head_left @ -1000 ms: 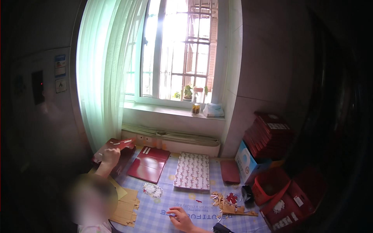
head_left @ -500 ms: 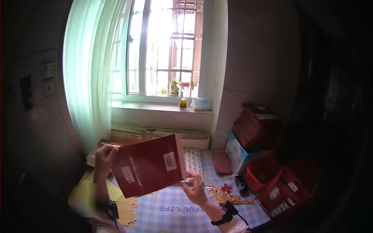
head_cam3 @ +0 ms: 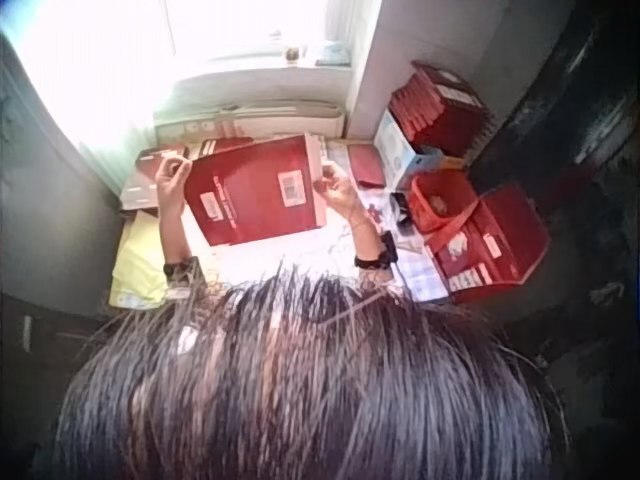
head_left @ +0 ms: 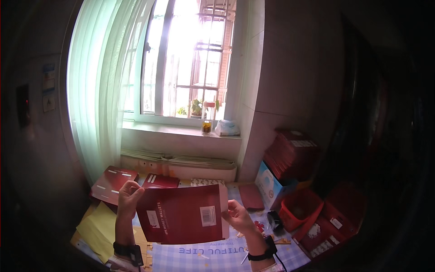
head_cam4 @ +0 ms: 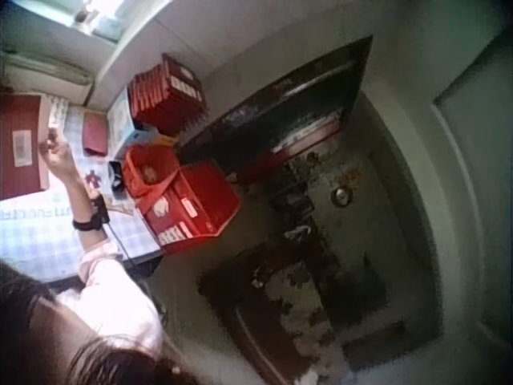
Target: Assembling and folding red paper envelopes or money wallets for a gift shop.
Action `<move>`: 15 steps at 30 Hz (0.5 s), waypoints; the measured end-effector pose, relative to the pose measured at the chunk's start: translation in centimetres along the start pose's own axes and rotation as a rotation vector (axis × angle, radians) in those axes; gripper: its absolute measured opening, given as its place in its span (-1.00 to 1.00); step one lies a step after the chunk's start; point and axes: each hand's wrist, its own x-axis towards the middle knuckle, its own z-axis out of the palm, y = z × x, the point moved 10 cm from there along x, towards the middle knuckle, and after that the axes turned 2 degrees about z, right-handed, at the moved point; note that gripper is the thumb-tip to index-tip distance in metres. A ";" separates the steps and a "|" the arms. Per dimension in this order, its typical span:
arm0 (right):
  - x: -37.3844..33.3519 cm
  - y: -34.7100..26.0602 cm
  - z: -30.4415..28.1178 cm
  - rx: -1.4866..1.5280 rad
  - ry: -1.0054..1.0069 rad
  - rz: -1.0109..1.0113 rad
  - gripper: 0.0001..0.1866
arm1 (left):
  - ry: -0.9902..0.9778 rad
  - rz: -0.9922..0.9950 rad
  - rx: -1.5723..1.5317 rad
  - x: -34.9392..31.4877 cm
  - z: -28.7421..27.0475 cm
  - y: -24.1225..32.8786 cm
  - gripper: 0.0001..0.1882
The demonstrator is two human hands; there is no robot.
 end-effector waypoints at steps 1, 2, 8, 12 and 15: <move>0.1 0.5 0.0 -0.001 -0.004 0.004 -0.65 | 0.000 -0.035 -0.133 -0.1 -0.1 -0.3 -0.91; 0.2 0.7 0.1 0.046 -0.025 -0.035 -0.64 | 0.001 -0.068 -0.269 -0.3 0.0 -0.8 -0.89; -0.3 0.2 -0.9 -0.130 -0.011 -0.086 -0.82 | -0.144 -0.041 -0.107 -0.6 1.2 -0.6 -0.90; -0.8 -3.5 -2.0 -0.457 0.147 -0.373 -0.87 | -0.261 -0.090 -0.011 -1.1 2.8 -0.4 -0.90; -1.1 -6.9 -0.9 -0.542 0.190 -0.579 -0.82 | -0.252 -0.062 -0.038 -1.3 4.0 0.5 -0.70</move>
